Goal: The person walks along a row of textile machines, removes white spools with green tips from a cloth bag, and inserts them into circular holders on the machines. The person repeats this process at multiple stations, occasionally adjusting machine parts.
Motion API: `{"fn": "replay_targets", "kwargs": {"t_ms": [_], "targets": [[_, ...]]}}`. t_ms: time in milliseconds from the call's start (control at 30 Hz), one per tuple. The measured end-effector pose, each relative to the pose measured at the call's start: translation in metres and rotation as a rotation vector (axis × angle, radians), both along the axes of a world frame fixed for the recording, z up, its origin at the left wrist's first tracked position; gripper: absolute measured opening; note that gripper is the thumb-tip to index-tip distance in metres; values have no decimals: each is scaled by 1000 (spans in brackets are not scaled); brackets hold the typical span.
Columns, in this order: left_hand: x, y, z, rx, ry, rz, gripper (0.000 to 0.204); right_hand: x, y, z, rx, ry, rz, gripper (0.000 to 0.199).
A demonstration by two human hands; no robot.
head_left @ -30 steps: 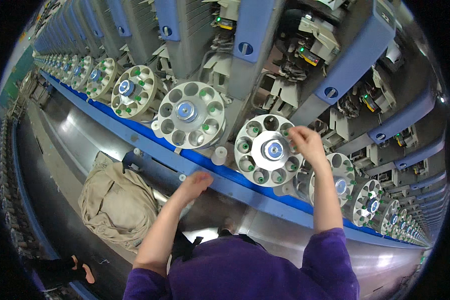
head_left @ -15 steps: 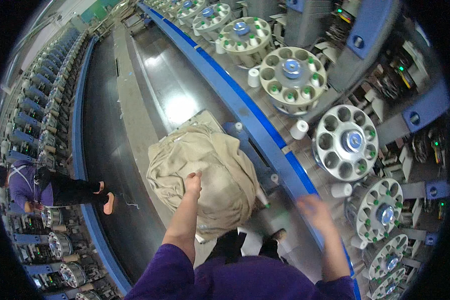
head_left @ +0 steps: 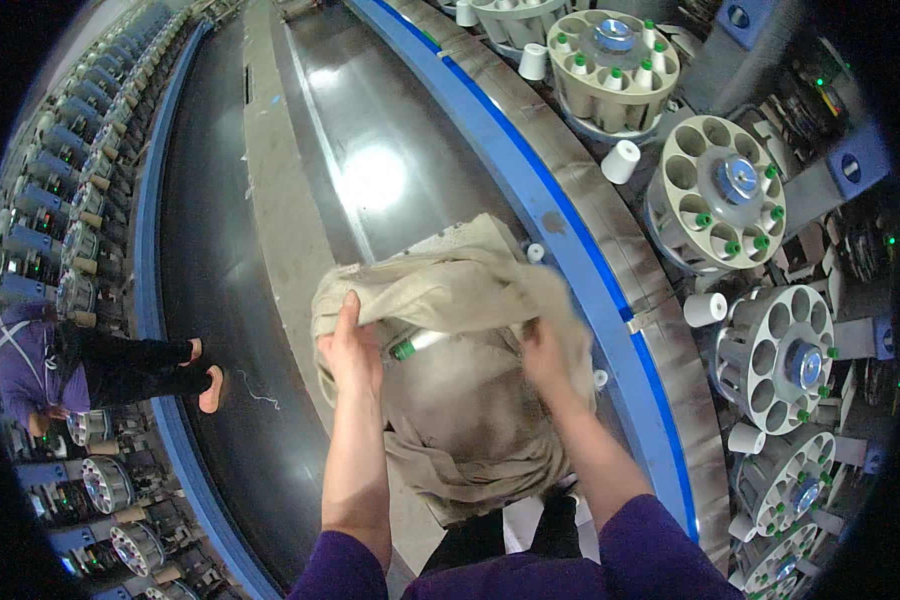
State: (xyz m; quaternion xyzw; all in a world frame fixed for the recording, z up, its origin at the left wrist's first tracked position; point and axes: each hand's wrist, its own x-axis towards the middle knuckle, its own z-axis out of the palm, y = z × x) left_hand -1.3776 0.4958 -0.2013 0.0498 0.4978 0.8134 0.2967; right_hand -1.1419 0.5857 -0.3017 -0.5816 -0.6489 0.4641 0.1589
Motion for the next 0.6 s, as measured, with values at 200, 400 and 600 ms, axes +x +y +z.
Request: {"fn": "replay_targets", "kwargs": {"t_ms": [200, 400, 600], "targets": [[-28, 13, 25, -373, 520, -338, 69, 5, 61, 19, 292, 110, -98, 41], [10, 13, -78, -851, 925, -842, 62, -10, 33, -31, 66, -183, 182, 54], [93, 16, -155, -894, 1253, -850, 58, -13, 25, -50, 154, -127, 126, 62]]}}
